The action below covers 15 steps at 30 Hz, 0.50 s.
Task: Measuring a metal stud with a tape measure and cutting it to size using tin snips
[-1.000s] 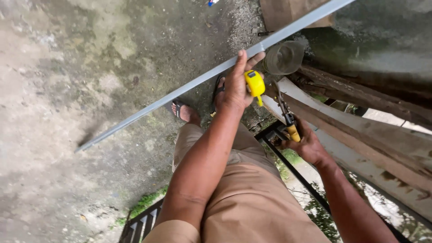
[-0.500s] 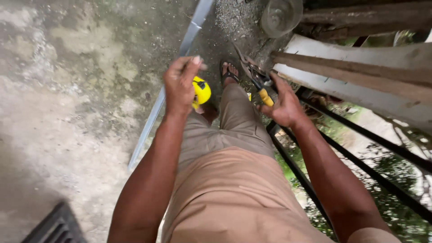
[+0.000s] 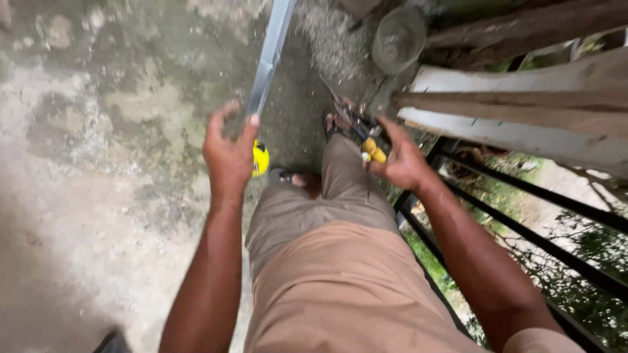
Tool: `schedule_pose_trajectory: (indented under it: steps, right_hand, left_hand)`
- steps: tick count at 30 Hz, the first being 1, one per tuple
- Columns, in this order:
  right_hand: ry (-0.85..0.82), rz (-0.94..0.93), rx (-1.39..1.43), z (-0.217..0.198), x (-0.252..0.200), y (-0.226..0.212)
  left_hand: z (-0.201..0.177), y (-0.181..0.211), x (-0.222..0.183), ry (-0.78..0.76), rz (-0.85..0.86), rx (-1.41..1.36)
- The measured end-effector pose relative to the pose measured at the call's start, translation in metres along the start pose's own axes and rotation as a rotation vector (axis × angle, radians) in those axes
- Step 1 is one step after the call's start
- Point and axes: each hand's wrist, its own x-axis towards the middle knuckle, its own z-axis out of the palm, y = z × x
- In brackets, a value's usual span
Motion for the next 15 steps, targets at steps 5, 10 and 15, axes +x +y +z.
schedule_pose_trajectory:
  steps: [5, 10, 15]
  right_hand:
    - [0.153, -0.155, 0.225, 0.023, 0.006, 0.092]
    - [0.131, 0.221, 0.233, -0.004, -0.063, 0.006]
    - [0.156, 0.435, 0.215, -0.013, -0.078, 0.010]
  left_hand:
    - [-0.004, -0.049, -0.044, 0.133, -0.602, -0.538]
    - [-0.034, -0.129, -0.084, 0.070, -0.988, -0.965]
    - [-0.049, -0.183, -0.104, 0.085, -0.864, -1.025]
